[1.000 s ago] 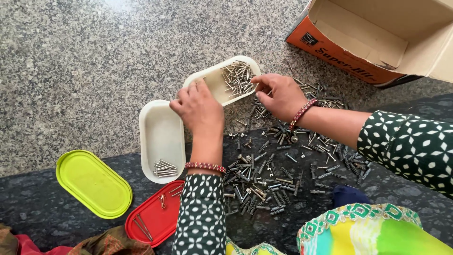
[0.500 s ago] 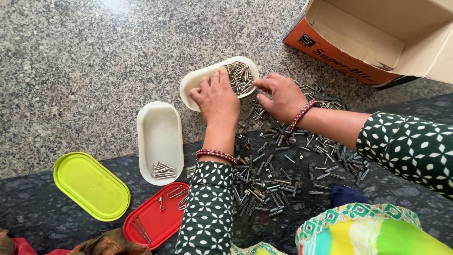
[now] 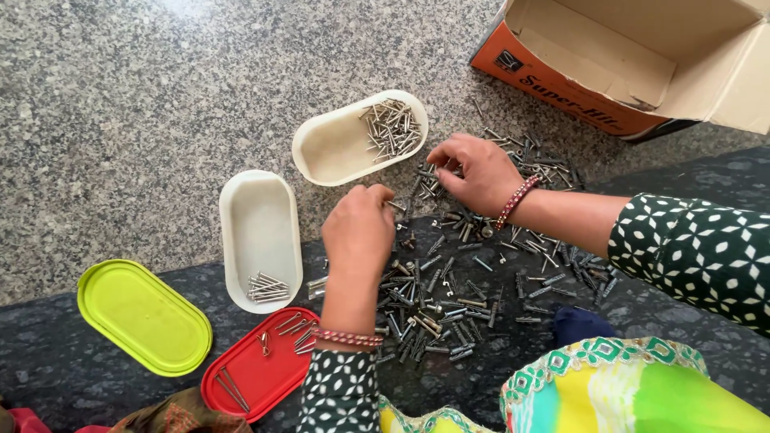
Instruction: The person picks up screws and washers from a pile on the floor, fits the washers onto the screws, and places the assembled hardware into separate plastic containers.
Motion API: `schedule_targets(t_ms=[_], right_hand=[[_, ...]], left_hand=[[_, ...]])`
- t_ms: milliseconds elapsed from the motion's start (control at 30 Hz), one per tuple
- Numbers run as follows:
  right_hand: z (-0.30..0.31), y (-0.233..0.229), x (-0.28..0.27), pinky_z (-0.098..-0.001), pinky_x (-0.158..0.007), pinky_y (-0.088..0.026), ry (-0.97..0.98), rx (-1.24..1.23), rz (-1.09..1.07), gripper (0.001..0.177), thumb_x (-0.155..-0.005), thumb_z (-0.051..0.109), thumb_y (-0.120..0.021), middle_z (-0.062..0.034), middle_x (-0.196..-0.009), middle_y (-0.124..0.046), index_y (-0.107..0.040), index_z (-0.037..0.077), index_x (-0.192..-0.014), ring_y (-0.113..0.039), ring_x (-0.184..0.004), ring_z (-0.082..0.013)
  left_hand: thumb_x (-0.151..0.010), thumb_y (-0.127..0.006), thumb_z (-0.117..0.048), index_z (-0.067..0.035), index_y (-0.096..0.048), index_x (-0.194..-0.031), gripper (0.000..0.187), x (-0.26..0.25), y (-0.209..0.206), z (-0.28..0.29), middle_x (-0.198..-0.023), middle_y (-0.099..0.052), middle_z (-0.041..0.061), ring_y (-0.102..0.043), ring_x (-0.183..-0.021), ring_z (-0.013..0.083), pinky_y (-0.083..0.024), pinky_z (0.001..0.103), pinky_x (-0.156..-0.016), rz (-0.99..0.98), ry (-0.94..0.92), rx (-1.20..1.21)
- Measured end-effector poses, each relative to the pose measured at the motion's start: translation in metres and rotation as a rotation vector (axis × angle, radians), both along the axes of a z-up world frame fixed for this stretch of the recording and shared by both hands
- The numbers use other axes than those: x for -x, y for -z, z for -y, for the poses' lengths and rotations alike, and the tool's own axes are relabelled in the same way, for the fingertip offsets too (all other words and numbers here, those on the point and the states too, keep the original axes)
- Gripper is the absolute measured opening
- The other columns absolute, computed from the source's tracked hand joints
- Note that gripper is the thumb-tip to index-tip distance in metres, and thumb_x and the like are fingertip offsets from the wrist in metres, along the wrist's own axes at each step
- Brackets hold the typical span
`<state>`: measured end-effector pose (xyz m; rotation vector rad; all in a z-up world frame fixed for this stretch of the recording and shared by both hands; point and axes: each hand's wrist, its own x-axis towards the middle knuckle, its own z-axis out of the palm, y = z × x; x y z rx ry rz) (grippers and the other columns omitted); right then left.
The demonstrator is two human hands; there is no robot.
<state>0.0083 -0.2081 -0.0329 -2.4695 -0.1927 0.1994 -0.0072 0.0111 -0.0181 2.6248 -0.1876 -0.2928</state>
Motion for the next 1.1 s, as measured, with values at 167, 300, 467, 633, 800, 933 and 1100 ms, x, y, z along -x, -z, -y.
schedule_targets(t_ms=[167,300,467,633,800,933,1100], right_hand=[[0.003,0.002,0.008,-0.0340,-0.078,-0.058,-0.070,0.040,0.025,0.014,-0.090,0.014,-0.071,-0.0065,-0.094,-0.072,-0.073,0.008,-0.102,-0.072,-0.083,-0.0197],[0.009,-0.001,0.015,-0.0355,-0.077,-0.057,-0.102,0.069,-0.012,0.013,-0.089,0.017,-0.071,-0.0052,-0.092,-0.071,-0.073,0.010,-0.100,-0.071,-0.084,-0.0210],[0.026,-0.003,0.026,-0.0394,-0.084,-0.051,-0.313,0.246,0.167,0.009,-0.085,0.018,-0.073,-0.0033,-0.090,-0.065,-0.073,0.013,-0.094,-0.061,-0.093,-0.0243],[0.047,0.000,0.037,-0.0403,-0.085,-0.049,-0.413,0.326,0.219,0.014,-0.084,0.025,-0.074,-0.0039,-0.095,-0.062,-0.071,0.015,-0.094,-0.059,-0.096,-0.0240],[0.059,0.000,0.048,-0.0413,-0.086,-0.049,-0.420,0.376,0.180,0.021,-0.083,0.031,-0.075,-0.0051,-0.096,-0.061,-0.071,0.016,-0.097,-0.059,-0.098,-0.0246],[0.064,-0.002,0.053,-0.0424,-0.086,-0.048,-0.457,0.373,0.177,0.027,-0.081,0.033,-0.076,-0.0051,-0.100,-0.061,-0.070,0.016,-0.101,-0.059,-0.099,-0.0250],[0.067,-0.006,0.062,-0.0437,-0.088,-0.048,-0.469,0.356,0.177,0.037,-0.077,0.038,-0.079,-0.0063,-0.103,-0.061,-0.068,0.015,-0.103,-0.058,-0.102,-0.0265]], left_hand=[[-0.089,-0.066,-0.013,-0.016,-0.074,-0.088,0.009,0.008,0.033,0.013,-0.087,-0.066,0.006,-0.067,-0.088,0.0274,-0.055,0.042,-0.075,0.203,0.147,-0.143],[-0.089,-0.067,-0.016,-0.011,-0.072,-0.086,0.007,0.013,0.038,0.015,-0.086,-0.065,0.007,-0.065,-0.084,0.0270,-0.053,0.041,-0.073,0.256,0.127,-0.160],[-0.088,-0.072,-0.021,-0.009,-0.069,-0.088,0.012,0.019,0.023,0.014,-0.086,-0.067,0.008,-0.065,-0.085,0.0289,-0.051,0.044,-0.076,0.198,0.042,-0.006],[-0.084,-0.073,-0.016,-0.012,-0.069,-0.095,0.013,0.031,0.007,0.025,-0.091,-0.071,0.006,-0.067,-0.090,0.0277,-0.052,0.043,-0.078,0.103,0.008,0.315],[-0.084,-0.072,-0.014,-0.012,-0.069,-0.092,0.009,0.045,0.016,0.054,-0.089,-0.068,0.006,-0.065,-0.090,0.0287,-0.052,0.043,-0.078,0.100,0.106,0.304],[-0.083,-0.065,-0.007,-0.013,-0.070,-0.088,0.009,0.048,0.034,0.065,-0.091,-0.067,0.005,-0.064,-0.093,0.0270,-0.051,0.041,-0.081,0.256,0.224,0.030],[-0.086,-0.060,-0.012,-0.013,-0.070,-0.086,0.010,0.049,0.042,0.067,-0.093,-0.068,0.005,-0.063,-0.095,0.0256,-0.048,0.040,-0.082,0.263,0.205,-0.140]])
